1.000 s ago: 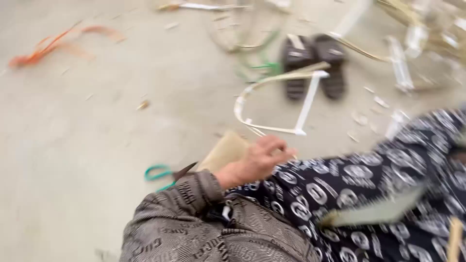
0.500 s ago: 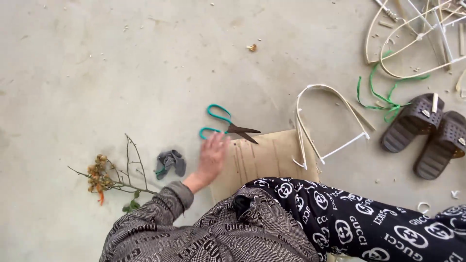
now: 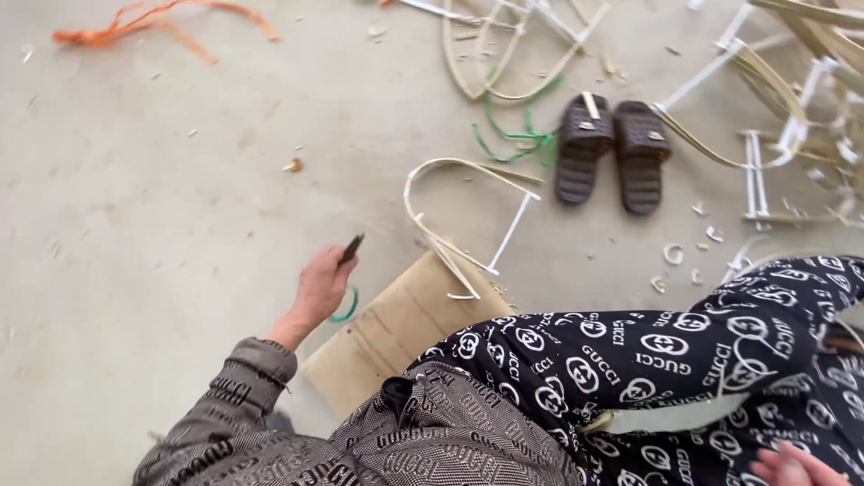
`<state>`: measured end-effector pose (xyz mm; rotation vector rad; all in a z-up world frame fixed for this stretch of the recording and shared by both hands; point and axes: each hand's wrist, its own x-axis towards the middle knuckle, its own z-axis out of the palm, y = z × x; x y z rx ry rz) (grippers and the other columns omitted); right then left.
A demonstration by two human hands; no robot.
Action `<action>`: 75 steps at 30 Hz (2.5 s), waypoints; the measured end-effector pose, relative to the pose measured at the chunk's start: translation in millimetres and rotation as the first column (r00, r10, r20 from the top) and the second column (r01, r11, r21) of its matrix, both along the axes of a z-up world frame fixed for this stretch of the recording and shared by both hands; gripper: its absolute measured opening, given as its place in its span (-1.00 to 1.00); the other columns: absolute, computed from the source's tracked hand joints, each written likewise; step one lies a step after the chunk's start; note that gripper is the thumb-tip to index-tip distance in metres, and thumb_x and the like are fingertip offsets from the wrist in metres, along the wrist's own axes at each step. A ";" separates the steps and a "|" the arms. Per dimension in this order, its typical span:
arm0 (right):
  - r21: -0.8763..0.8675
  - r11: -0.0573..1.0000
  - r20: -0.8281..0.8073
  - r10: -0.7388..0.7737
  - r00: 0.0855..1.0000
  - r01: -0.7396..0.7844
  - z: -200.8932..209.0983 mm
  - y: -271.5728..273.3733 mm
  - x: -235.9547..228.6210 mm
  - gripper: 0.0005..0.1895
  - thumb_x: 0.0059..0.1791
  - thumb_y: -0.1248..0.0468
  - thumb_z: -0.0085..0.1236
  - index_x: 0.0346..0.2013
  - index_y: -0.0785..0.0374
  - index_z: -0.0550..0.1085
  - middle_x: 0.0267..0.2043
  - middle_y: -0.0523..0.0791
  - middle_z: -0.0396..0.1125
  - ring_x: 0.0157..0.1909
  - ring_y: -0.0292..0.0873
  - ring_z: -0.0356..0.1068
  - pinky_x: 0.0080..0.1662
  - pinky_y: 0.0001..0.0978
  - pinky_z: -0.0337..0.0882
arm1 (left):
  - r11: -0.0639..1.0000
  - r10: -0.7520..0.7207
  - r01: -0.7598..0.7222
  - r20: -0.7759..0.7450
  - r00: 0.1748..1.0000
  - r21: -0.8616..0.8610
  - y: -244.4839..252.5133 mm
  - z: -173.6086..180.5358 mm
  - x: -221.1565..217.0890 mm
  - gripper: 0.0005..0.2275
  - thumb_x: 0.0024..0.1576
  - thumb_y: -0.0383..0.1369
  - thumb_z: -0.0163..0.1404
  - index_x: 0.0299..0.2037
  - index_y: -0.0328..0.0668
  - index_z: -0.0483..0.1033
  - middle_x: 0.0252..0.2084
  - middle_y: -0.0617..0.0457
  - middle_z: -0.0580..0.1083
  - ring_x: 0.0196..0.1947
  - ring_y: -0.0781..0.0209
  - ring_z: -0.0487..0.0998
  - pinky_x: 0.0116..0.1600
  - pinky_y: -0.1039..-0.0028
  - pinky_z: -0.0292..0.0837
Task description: Assembling and weaving plastic components for furniture frames.
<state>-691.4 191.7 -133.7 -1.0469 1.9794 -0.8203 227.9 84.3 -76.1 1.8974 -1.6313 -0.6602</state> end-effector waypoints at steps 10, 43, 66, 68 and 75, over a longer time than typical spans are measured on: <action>-0.386 0.811 -0.293 0.344 0.892 -0.440 268.1 -85.3 501.7 -0.59 -0.06 0.36 0.21 0.07 0.44 0.47 -0.01 0.01 0.49 -0.02 -0.17 0.51 0.01 -0.38 0.45 | 0.901 -0.321 0.416 -0.840 0.437 -0.128 -110.5 177.2 -253.9 -0.83 0.24 -0.39 0.08 -0.07 -0.34 0.55 -0.34 0.08 0.53 -0.38 0.40 0.55 -0.28 0.55 0.52; -0.565 0.812 -0.683 -0.362 0.634 -0.146 265.8 -51.1 400.2 -0.20 -0.28 0.06 0.48 0.17 0.29 0.42 -0.18 -0.10 0.30 0.03 0.01 0.26 0.15 -0.10 0.24 | 0.705 -0.580 0.551 -0.810 0.088 -0.446 -126.6 222.8 -296.8 -0.67 0.19 -0.59 0.05 0.18 -0.41 0.48 -0.08 0.08 0.46 -0.14 0.33 0.58 0.01 0.48 0.61; -0.643 0.765 -0.365 -0.347 0.864 0.035 258.2 -20.6 366.2 -0.64 -0.23 0.21 0.47 -0.26 0.29 0.51 -0.46 -0.23 0.31 -0.46 -0.35 0.25 -0.37 -0.49 0.32 | 0.588 -0.600 0.655 -0.799 -0.041 -0.475 -97.2 237.8 -365.5 -0.65 0.20 -0.59 0.10 0.22 -0.39 0.52 -0.16 0.02 0.54 -0.17 0.32 0.55 -0.03 0.54 0.51; -0.635 0.716 -0.096 -0.444 0.891 0.289 217.0 13.5 334.5 -0.65 -0.12 0.19 0.36 -0.14 0.29 0.50 -0.41 -0.23 0.29 -0.43 -0.37 0.22 -0.36 -0.52 0.25 | 0.594 -0.718 0.592 -0.691 0.085 -0.544 -104.4 244.5 -360.8 -0.70 0.21 -0.59 0.10 0.16 -0.39 0.55 -0.14 0.02 0.55 -0.15 0.32 0.56 -0.03 0.55 0.50; -0.018 0.766 -0.504 -0.562 0.656 0.643 -21.6 157.7 258.2 -0.50 0.03 -0.03 0.23 -0.09 0.40 0.45 -0.27 0.14 0.43 -0.19 0.11 0.46 -0.08 -0.04 0.42 | 0.597 -0.800 0.336 -0.513 0.311 -0.728 -122.1 205.6 -368.3 -0.82 0.26 -0.64 0.00 0.03 -0.34 0.43 0.00 -0.05 0.50 0.04 0.22 0.57 0.17 0.46 0.49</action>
